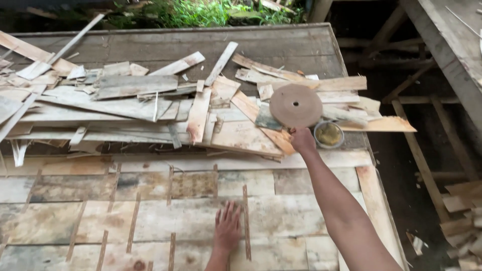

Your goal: Applying glue to thin wooden strips and placing them into gaps on a wooden panel to repair or finish the surface.

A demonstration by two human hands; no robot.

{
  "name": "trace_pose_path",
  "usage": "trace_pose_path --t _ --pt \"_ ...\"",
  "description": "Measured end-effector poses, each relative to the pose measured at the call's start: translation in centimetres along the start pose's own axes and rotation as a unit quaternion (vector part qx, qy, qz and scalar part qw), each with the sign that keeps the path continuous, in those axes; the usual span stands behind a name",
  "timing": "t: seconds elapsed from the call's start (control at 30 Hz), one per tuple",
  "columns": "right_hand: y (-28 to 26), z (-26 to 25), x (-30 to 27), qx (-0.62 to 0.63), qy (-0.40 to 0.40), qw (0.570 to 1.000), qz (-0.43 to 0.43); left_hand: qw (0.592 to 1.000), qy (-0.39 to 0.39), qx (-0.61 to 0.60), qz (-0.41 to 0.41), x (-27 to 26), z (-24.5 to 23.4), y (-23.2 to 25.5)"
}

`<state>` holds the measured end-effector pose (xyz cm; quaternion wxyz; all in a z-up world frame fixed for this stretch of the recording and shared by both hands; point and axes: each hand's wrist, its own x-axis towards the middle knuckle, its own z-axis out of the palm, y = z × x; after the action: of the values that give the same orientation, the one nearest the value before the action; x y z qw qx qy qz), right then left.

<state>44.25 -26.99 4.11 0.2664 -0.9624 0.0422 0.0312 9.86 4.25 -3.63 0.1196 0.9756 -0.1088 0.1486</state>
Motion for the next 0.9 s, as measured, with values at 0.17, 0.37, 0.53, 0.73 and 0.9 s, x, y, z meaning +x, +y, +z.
trace_pose_path --t 0.17,0.37,0.53,0.73,0.9 --pt "-4.3 -3.0 3.7 -0.062 -0.094 0.993 0.024 0.999 0.022 0.039 0.024 0.1 0.4 -0.9" --pt "-5.3 -3.0 7.7 -0.071 -0.154 0.983 0.072 0.994 0.091 0.052 -0.009 0.1 4.4 -1.5" --pt "-5.4 -2.0 9.6 -0.106 -0.148 0.980 0.085 0.978 0.193 0.072 0.011 0.3 6.2 -1.8" --pt "-5.8 -2.6 10.8 -0.168 -0.179 0.966 0.077 0.988 0.139 0.068 0.012 -1.0 8.2 -2.7" --pt "-6.4 -2.7 11.2 -0.173 -0.205 0.959 0.091 0.997 -0.066 0.040 0.031 -3.2 11.4 -4.4"
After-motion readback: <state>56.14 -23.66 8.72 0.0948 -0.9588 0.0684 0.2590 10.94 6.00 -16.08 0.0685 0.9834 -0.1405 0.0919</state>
